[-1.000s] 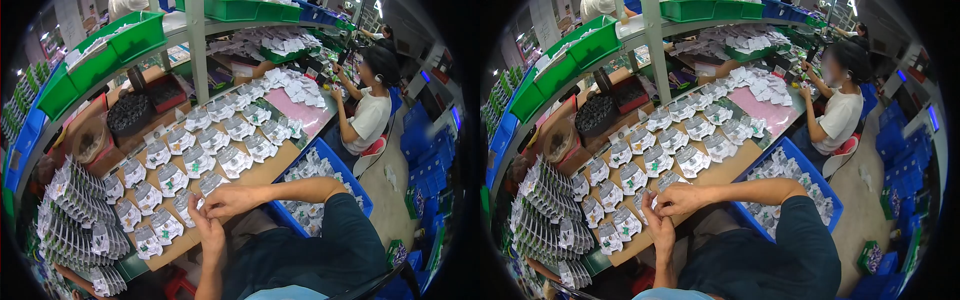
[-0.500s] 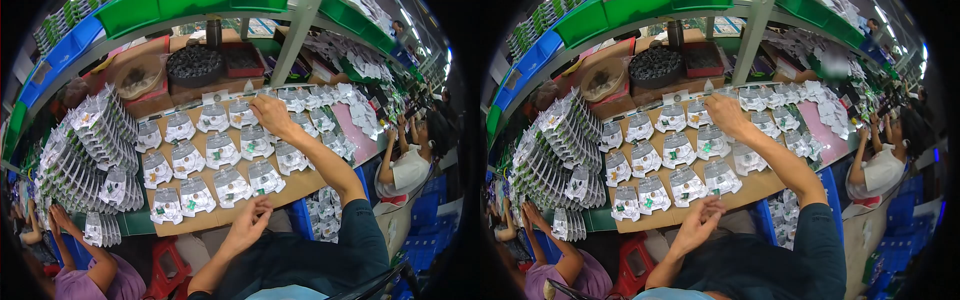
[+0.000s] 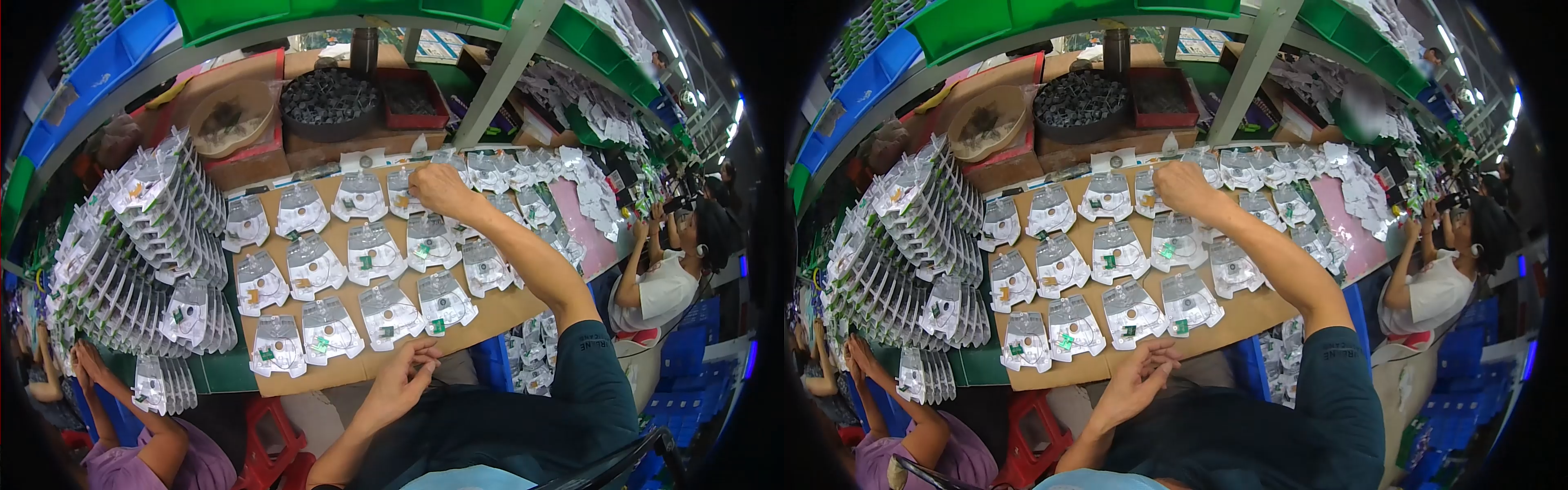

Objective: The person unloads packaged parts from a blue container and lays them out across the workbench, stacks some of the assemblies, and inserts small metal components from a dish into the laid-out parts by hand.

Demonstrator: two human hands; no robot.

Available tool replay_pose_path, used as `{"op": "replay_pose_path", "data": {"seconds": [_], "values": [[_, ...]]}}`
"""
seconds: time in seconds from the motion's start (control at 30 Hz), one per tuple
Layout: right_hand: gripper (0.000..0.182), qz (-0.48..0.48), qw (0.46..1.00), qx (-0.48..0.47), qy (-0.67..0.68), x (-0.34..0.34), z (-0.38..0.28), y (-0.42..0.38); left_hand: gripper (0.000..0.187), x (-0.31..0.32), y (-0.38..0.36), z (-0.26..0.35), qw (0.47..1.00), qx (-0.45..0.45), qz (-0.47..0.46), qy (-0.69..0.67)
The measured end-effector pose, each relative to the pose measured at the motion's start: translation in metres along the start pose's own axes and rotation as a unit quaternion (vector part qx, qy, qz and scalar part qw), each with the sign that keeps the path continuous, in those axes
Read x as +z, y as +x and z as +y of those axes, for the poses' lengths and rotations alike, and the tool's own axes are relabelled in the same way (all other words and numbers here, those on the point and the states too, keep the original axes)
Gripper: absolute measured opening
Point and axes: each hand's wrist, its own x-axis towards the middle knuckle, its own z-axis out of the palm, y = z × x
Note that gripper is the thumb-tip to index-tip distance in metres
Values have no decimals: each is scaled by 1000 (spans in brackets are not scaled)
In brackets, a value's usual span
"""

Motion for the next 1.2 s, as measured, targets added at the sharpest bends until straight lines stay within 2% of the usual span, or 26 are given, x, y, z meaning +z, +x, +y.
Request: {"op": "replay_pose_path", "data": {"seconds": [0.07,0.17,0.27,0.3,0.4,0.43,0.53,0.57,0.67,0.77,0.87,0.97,1.07,1.17,1.2], "values": [[17,-62,998,6,-2,-14,1,7,38,2,-2,-2,1000,1,-5,-9],[20,49,996,23,74,-41,1,13,37,5,-3,-7,999,-3,-19,-35],[21,234,969,50,62,-62,29,50,37,7,-2,-5,997,-24,-34,-59],[31,226,969,81,52,-67,42,63,36,8,-1,-4,997,-35,-40,-59],[43,100,979,163,64,-64,74,105,38,7,4,1,995,-54,-53,-72],[51,49,982,151,106,-54,89,121,38,6,6,4,994,-65,-53,-76],[50,-24,995,62,72,-39,91,145,37,1,10,3,992,-66,-45,-94],[49,-41,994,80,66,-33,92,154,37,0,11,4,992,-71,-43,-95],[46,-37,996,74,39,-20,102,166,37,-4,16,7,991,-82,-42,-98],[39,21,999,18,46,-16,115,166,38,-4,20,6,990,-80,-45,-107],[33,37,984,85,150,-27,118,154,38,-4,24,2,990,-80,-50,-104],[32,55,976,119,174,-39,113,143,38,0,21,5,990,-90,-53,-100],[35,120,984,94,88,-36,109,139,39,0,23,6,991,-80,-55,-95],[39,197,972,108,69,-38,95,151,38,2,22,4,990,-83,-59,-102],[40,194,974,70,92,-39,88,157,37,3,22,5,988,-86,-61,-109]]}}
